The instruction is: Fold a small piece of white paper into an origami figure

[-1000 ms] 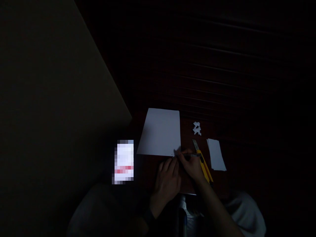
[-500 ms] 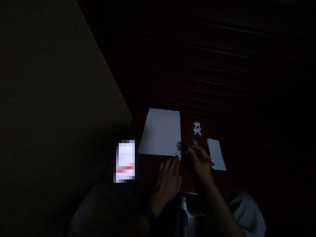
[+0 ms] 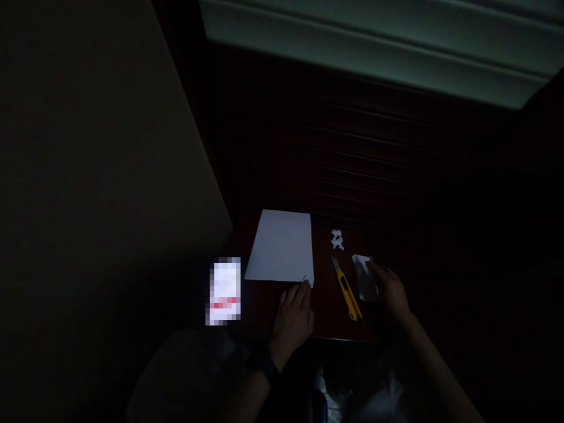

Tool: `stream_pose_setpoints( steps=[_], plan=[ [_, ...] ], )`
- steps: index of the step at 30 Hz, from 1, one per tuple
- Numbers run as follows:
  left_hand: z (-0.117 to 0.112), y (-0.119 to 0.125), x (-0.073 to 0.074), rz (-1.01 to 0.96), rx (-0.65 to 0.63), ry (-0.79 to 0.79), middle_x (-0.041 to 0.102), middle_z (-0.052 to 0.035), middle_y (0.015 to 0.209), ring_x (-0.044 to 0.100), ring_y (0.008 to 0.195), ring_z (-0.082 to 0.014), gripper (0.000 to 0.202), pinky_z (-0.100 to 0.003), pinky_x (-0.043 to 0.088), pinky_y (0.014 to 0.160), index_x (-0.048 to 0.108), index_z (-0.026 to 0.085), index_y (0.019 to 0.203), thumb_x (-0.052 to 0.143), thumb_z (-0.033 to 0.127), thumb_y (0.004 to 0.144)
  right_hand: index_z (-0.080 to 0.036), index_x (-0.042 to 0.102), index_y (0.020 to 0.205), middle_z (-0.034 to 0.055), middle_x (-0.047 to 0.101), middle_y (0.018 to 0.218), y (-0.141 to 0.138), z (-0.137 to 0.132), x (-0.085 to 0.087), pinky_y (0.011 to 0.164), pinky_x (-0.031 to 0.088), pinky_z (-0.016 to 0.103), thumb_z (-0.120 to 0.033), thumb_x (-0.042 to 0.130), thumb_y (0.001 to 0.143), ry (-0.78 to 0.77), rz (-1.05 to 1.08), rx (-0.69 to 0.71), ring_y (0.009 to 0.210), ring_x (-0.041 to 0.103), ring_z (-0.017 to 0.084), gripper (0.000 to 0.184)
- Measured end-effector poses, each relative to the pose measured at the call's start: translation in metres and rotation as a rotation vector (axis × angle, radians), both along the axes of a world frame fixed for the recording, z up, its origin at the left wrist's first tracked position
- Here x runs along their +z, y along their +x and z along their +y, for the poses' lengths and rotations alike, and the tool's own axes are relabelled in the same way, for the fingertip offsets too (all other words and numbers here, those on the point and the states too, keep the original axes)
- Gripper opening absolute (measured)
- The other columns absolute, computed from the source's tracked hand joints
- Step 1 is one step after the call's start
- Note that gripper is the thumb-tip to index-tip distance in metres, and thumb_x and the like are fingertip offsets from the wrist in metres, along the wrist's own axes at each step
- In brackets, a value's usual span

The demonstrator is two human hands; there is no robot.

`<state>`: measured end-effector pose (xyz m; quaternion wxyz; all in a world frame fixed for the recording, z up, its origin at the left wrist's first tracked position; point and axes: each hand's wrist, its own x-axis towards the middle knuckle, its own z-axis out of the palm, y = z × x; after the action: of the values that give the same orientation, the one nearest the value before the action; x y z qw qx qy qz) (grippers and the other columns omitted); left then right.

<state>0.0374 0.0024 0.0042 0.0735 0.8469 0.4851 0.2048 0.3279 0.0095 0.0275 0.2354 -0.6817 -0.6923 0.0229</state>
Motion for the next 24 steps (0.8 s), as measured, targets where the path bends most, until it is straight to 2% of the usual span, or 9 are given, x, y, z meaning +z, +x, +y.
stream_pose_setpoints(
  steps=[3,6,10,14,16,18,20,22,24],
  plan=[
    [-0.002,-0.001,0.0,-0.008,-0.008,0.026,0.039,-0.0092,0.134,0.035,0.117,-0.0268,0.049,-0.045,0.026,0.098,0.04,0.014,0.127,0.042,0.018,0.078,-0.023,0.041,0.128,0.0063,0.052,0.123,-0.003,-0.001,-0.008,0.093,0.037,0.038,-0.003,0.042,0.072,-0.047,-0.252,0.033,0.116,0.041,0.025,0.059],
    [-0.003,-0.001,-0.003,-0.028,0.003,0.043,0.039,-0.01,0.133,0.035,0.118,-0.0264,0.049,-0.044,0.026,0.099,0.04,0.013,0.127,0.041,0.016,0.078,-0.022,0.037,0.13,0.0076,0.047,0.128,-0.01,-0.002,-0.016,0.093,0.035,0.038,-0.004,0.044,0.072,-0.097,-0.379,0.059,0.121,0.036,0.025,0.062],
    [-0.005,0.0,-0.009,-0.058,0.023,0.061,0.037,-0.0107,0.134,0.033,0.12,-0.0251,0.05,-0.042,0.026,0.101,0.039,0.011,0.127,0.04,0.014,0.077,-0.025,0.04,0.128,0.0055,0.047,0.128,-0.014,-0.005,-0.019,0.093,0.034,0.037,-0.005,0.044,0.073,-0.127,-0.415,0.119,0.121,0.035,0.023,0.058],
    [-0.005,0.001,-0.015,-0.093,0.05,0.071,0.037,-0.0111,0.134,0.032,0.122,-0.0241,0.052,-0.041,0.027,0.101,0.037,0.01,0.128,0.039,0.012,0.077,-0.025,0.046,0.123,0.0058,0.051,0.123,-0.021,-0.008,-0.009,0.093,0.034,0.036,-0.007,0.046,0.073,-0.07,-0.32,0.14,0.116,0.04,0.023,0.054],
    [-0.005,0.001,-0.015,-0.11,0.069,0.07,0.037,-0.0114,0.134,0.032,0.122,-0.0236,0.051,-0.04,0.028,0.102,0.037,0.01,0.128,0.039,0.012,0.077,-0.021,0.048,0.121,0.0076,0.055,0.117,-0.037,-0.009,-0.002,0.092,0.035,0.035,-0.009,0.046,0.075,0.01,-0.205,0.07,0.111,0.045,0.023,0.048],
    [-0.005,0.001,-0.015,-0.13,0.088,0.073,0.038,-0.012,0.133,0.031,0.123,-0.0234,0.05,-0.04,0.028,0.102,0.037,0.009,0.127,0.038,0.011,0.077,-0.018,0.055,0.112,0.0086,0.062,0.102,-0.064,-0.009,0.002,0.086,0.038,0.033,-0.013,0.044,0.079,0.057,-0.069,0.016,0.1,0.051,0.022,0.035],
    [-0.005,0.0,-0.014,-0.153,0.1,0.083,0.039,-0.0122,0.131,0.032,0.123,-0.0235,0.049,-0.042,0.028,0.101,0.038,0.01,0.126,0.038,0.011,0.078,-0.02,0.058,0.106,0.0066,0.063,0.098,-0.097,-0.005,0.004,0.084,0.039,0.032,-0.016,0.043,0.082,0.058,0.042,0.072,0.095,0.052,0.021,0.029],
    [-0.005,-0.001,-0.012,-0.174,0.104,0.088,0.041,-0.0123,0.129,0.033,0.122,-0.0235,0.047,-0.043,0.029,0.101,0.039,0.01,0.125,0.038,0.011,0.078,-0.023,0.057,0.108,0.0046,0.062,0.1,-0.128,0.002,0.003,0.086,0.037,0.033,-0.019,0.047,0.081,0.048,0.118,0.156,0.096,0.052,0.021,0.029],
    [-0.005,-0.002,-0.01,-0.193,0.11,0.083,0.044,-0.0124,0.127,0.035,0.121,-0.0229,0.045,-0.043,0.03,0.1,0.041,0.01,0.123,0.038,0.01,0.079,-0.022,0.056,0.111,0.0069,0.06,0.102,-0.149,0.01,0.001,0.084,0.037,0.035,-0.024,0.056,0.077,0.033,0.165,0.153,0.096,0.052,0.023,0.034]
  ],
)
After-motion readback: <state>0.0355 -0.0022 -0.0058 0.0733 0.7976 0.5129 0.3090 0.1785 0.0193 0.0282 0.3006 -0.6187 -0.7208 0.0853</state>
